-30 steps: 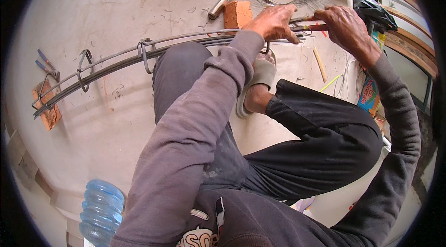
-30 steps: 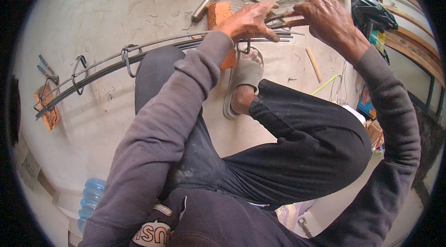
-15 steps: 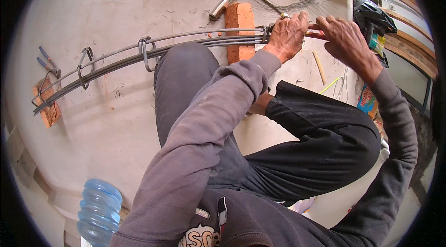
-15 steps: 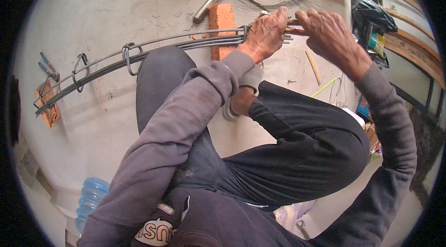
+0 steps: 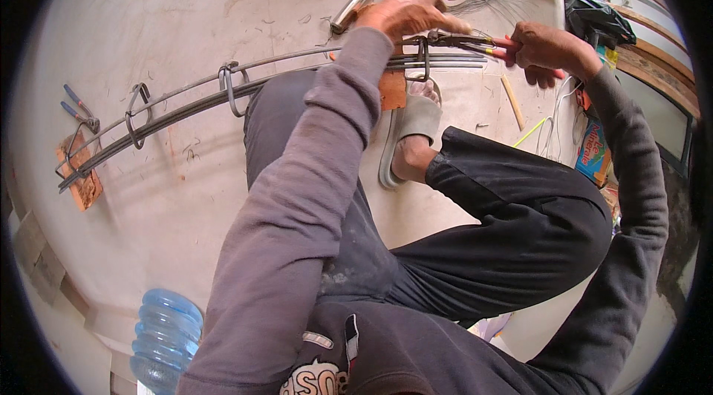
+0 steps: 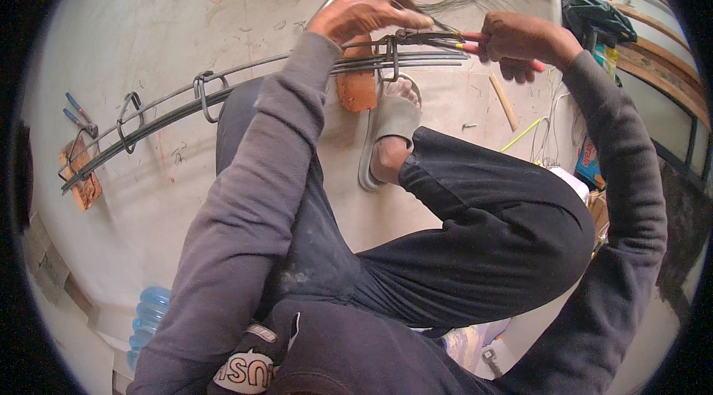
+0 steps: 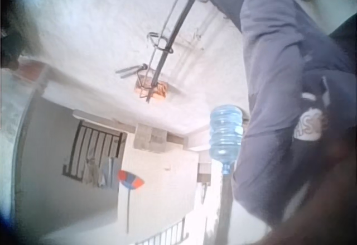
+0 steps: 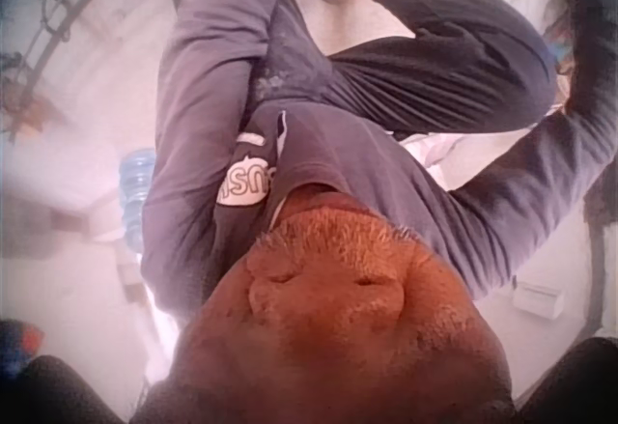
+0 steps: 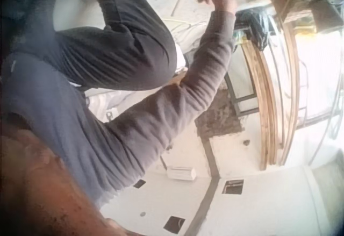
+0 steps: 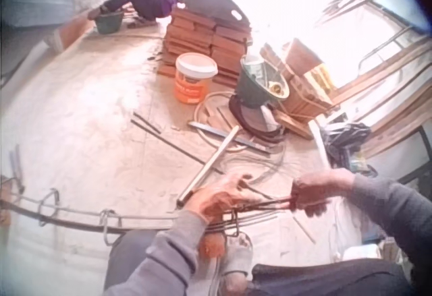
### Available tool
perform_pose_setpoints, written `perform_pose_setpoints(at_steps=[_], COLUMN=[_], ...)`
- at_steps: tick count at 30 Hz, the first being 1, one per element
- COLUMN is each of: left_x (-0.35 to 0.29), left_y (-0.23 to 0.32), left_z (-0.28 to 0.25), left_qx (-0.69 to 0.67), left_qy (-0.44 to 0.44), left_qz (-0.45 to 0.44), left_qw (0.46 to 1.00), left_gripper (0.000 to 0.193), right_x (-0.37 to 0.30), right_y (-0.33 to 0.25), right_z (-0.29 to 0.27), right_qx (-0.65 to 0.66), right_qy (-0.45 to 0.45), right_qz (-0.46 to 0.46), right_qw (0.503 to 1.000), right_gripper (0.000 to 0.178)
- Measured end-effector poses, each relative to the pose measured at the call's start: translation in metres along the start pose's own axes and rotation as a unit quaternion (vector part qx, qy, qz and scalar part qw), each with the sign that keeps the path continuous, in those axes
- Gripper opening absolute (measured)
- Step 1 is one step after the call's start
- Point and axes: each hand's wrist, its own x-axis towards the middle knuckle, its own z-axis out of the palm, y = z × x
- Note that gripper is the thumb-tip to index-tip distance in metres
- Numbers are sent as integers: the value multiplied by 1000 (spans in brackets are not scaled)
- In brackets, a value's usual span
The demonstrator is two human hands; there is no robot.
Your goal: The person sits on the floor and assembles a metal frame using pliers and wire. They wrap wire around the metal rods to secure them together, using bricks as supports for the frame.
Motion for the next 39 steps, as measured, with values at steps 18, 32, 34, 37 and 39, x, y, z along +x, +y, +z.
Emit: perform_pose_setpoints(at_steps=[18,32,34,37,39], left_x=[1,12,10,2,-1], left_y=[3,-2,-1,19,21], left_z=[102,58,29,42,76], left_qx=[415,293,297,382,349], left_qy=[151,-26,-85,-53,18], left_qz=[201,140,71,93,165], left_qw=[874,945,948,918,922], left_gripper=[68,81,104,109,103], right_x=[-11,-1,-15,-14,-16], right_y=[-6,17,-23,-8,-3], right_z=[8,43,-3,-15,-15], right_qx=[112,-209,77,198,193], right_qy=[-23,235,-16,-89,-82], right_qz=[-9,-122,11,-9,-7], right_qw=[993,941,997,976,978], right_gripper=[31,23,19,19,19])
